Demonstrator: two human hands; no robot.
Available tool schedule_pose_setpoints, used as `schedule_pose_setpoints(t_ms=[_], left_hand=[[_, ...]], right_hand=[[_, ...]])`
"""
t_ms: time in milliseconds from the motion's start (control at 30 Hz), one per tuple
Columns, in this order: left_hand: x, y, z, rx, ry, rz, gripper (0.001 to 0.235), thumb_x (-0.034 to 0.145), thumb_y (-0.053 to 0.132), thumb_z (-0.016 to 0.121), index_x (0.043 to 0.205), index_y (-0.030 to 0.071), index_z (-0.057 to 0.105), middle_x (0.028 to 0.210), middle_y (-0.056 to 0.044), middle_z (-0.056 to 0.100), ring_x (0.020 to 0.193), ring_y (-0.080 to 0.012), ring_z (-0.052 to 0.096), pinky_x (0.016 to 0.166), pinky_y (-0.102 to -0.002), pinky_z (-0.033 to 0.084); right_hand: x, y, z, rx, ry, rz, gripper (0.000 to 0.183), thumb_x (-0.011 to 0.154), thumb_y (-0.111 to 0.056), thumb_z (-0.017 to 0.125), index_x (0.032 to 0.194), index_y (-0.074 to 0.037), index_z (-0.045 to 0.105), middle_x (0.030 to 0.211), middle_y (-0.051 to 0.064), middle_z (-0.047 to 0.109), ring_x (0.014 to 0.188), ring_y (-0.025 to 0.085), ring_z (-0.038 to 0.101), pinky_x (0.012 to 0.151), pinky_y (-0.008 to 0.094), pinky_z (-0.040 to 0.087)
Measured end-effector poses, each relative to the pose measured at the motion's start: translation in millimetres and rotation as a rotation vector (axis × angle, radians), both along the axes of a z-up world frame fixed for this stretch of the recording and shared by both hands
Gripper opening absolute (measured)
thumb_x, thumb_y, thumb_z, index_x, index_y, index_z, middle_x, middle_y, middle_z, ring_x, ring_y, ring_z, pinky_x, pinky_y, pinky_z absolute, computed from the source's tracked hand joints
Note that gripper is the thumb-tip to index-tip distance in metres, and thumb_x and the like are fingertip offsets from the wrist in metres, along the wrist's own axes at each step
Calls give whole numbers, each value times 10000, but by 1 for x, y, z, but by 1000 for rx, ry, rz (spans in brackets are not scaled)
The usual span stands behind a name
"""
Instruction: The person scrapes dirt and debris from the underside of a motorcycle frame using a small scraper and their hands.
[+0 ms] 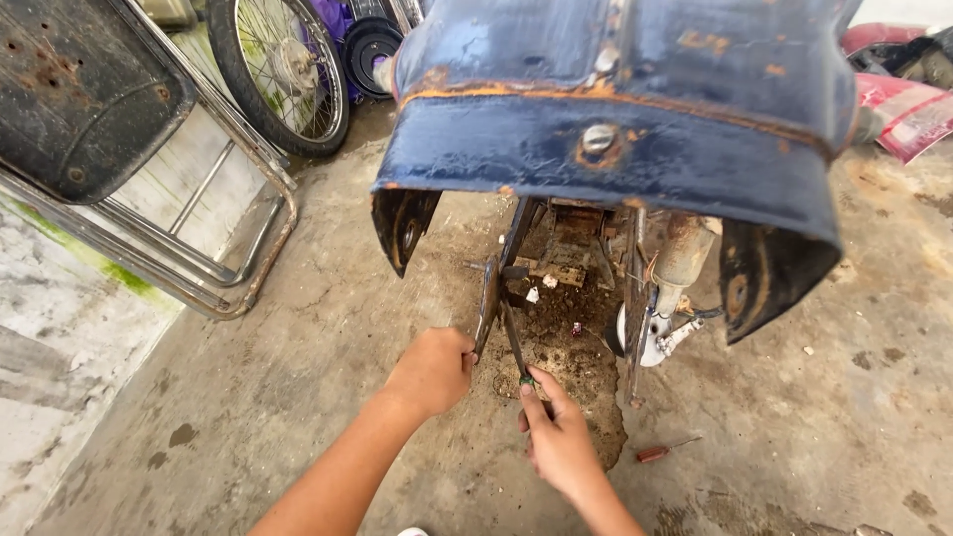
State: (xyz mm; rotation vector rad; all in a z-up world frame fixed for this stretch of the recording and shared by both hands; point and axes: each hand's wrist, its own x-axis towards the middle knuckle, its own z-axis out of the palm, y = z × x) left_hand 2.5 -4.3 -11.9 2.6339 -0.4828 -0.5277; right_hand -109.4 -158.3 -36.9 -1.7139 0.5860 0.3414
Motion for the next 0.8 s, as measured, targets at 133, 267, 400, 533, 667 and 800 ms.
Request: schedule_pose_setpoints(t_ms=[133, 267, 400, 533, 667, 800], left_hand=[[-3, -1, 7, 9, 10, 14, 355, 974, 53, 536, 619, 53, 540, 669, -121, 607, 616, -261, 573, 581, -391, 504], [-5, 1, 2, -6, -11, 12, 322, 961, 24, 522, 651, 23, 612, 699, -160, 656, 647, -300, 638, 613, -414, 556], [-9, 2, 15, -15, 11, 26, 345, 1001, 16, 490, 683, 32, 621, 725, -119, 664, 661, -261, 666, 620, -377, 608], [-11, 2, 11, -12, -5, 43, 266, 943, 6, 494, 732, 14, 656, 788, -168, 680, 730, -317, 676, 651, -418, 587], [-18, 2, 26, 11, 75, 66, 270, 978, -28, 523, 774, 27, 691, 791, -130, 699, 727, -239, 711, 689, -330, 658], [-17, -2, 32, 54, 94, 75, 265, 993, -57, 529, 821, 39, 705, 756, -82, 684, 674, -167, 712, 613, -202, 666]], right_hand=[[4, -5, 26, 104, 34, -42, 545, 1035, -288, 500, 1573, -296, 413, 706, 45, 527, 411, 114, 388, 338, 251, 337], [6, 0, 55, -157, 178, 136, 550, 1046, -396, 438, 1588, -381, 342, 799, 24, 578, 529, 94, 397, 485, 227, 378], [9, 6, 64, -244, 213, 184, 562, 1048, -427, 415, 1596, -372, 302, 827, 18, 604, 526, 77, 405, 518, 216, 429], [17, 20, 41, -220, 133, 133, 527, 1063, -366, 424, 1579, -299, 334, 688, -21, 527, 516, 79, 413, 446, 218, 359], [11, 28, 55, -131, 175, 95, 528, 1054, -343, 423, 1573, -318, 332, 1488, 129, 559, 444, 55, 360, 397, 210, 350], [23, 9, 34, -149, 180, 122, 527, 1075, -339, 427, 1588, -273, 327, 637, -16, 477, 476, 97, 362, 426, 240, 332]])
